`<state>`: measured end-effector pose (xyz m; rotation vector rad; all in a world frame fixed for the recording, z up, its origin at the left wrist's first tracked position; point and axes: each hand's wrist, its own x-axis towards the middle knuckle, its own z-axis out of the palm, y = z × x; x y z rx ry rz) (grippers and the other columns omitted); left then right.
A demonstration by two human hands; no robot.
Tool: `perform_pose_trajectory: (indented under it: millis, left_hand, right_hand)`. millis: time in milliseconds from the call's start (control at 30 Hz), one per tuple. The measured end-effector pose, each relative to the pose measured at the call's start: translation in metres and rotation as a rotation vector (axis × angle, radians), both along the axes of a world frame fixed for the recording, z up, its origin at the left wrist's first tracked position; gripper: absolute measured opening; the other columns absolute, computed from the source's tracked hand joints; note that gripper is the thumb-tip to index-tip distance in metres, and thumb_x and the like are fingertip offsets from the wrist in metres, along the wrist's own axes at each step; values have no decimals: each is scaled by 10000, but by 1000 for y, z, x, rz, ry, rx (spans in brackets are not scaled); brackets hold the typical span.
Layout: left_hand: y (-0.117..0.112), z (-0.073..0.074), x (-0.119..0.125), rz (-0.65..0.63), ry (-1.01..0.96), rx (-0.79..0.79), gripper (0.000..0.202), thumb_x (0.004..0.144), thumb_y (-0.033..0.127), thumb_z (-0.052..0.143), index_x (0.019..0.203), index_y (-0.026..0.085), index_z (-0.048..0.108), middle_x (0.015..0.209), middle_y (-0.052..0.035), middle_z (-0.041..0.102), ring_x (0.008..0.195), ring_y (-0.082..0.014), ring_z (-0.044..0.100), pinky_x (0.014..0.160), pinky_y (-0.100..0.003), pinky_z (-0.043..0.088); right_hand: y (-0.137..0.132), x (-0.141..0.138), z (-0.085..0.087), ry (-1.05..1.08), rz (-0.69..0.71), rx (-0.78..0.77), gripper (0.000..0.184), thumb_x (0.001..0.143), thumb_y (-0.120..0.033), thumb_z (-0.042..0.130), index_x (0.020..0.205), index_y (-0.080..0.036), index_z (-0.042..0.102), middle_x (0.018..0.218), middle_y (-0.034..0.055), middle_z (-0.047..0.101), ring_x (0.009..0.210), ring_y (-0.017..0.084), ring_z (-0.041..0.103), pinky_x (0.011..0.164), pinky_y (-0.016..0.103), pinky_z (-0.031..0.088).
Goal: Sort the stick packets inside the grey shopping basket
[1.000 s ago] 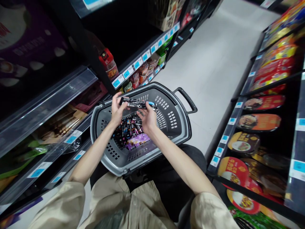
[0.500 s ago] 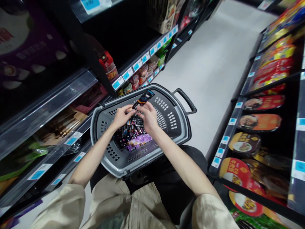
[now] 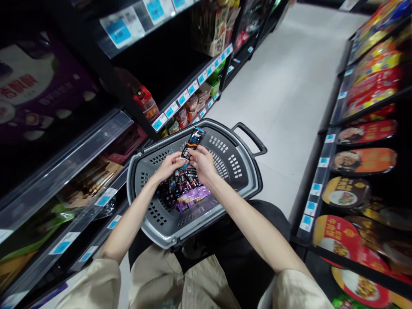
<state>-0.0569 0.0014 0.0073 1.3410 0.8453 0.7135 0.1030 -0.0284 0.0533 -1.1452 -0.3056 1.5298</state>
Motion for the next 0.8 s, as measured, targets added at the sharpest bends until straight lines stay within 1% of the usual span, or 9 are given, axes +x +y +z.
perform_pose_trajectory:
  millis: [133, 267, 333, 467, 600, 667, 700, 733, 800]
  left_hand:
    - [2, 0, -1, 59, 110, 160, 415, 835, 527, 758, 965, 134, 731, 877, -26, 641, 817, -161, 573, 730, -266, 446]
    - [2, -6, 0, 119, 156, 234, 357, 822, 477, 765, 927, 136, 744, 870, -21, 571, 781, -143, 522, 681, -257, 408]
    - [1, -10, 1, 121, 152, 201, 362, 832, 459, 758, 1003, 141, 732, 863, -15, 586, 760, -136, 529, 709, -264, 426]
    - [-1, -17, 3, 92, 61, 87, 467, 829, 445, 771, 1177, 166, 636, 964, -34, 656, 889, -168, 619, 865, -304, 488]
    - [2, -21, 5, 72, -20, -3, 437, 776, 392, 820, 1105, 185, 619, 1017, -47, 685, 981, -198, 652, 978, -341, 489]
    - [4, -22, 6, 102, -61, -54, 424, 739, 378, 842, 1052, 194, 623, 1017, -47, 693, 983, -212, 663, 985, -364, 500]
    - [4, -22, 6, 126, -64, -56, 432, 722, 392, 855, 1036, 199, 630, 1000, -43, 689, 981, -217, 661, 984, -372, 503]
    - [3, -22, 7, 153, -54, -43, 454, 700, 428, 872, 1022, 204, 642, 972, -40, 680, 958, -221, 657, 966, -378, 511]
    - [2, -23, 9, 188, -50, -24, 527, 667, 586, 860, 987, 215, 668, 926, -44, 659, 865, -217, 644, 902, -399, 530]
  right_hand:
    - [1, -3, -1, -32, -78, 23, 389, 531, -223, 932, 851, -215, 711, 741, -56, 688, 586, 80, 511, 551, 223, 450]
    - [0, -5, 1, -49, -71, 31, 376, 517, -211, 938, 826, -215, 723, 715, -59, 676, 573, 73, 510, 527, 203, 445]
    - [0, -6, 2, -51, -69, 31, 367, 523, -201, 931, 820, -209, 716, 723, -52, 681, 564, 72, 517, 509, 197, 442]
    - [-1, -7, 1, -114, -70, 17, 373, 544, -207, 914, 832, -206, 676, 743, -38, 693, 542, 84, 543, 495, 215, 474]
    - [-1, -7, -1, -195, -85, 1, 468, 510, -256, 937, 862, -217, 630, 729, -46, 687, 508, 86, 541, 462, 212, 476]
    - [-1, -7, 2, -228, -122, -14, 579, 431, -257, 969, 893, -233, 622, 754, -52, 696, 501, 88, 554, 442, 207, 478]
    - [-1, -7, 4, -239, -110, -4, 611, 405, -257, 978, 909, -236, 634, 800, -36, 716, 537, 101, 596, 461, 209, 507]
    - [-1, -6, 5, -243, -92, -3, 620, 384, -257, 980, 911, -238, 654, 842, -12, 736, 585, 120, 643, 493, 214, 545]
    - [-2, -4, 5, -249, -53, -23, 635, 369, -259, 973, 936, -260, 686, 930, 38, 770, 644, 160, 700, 531, 233, 593]
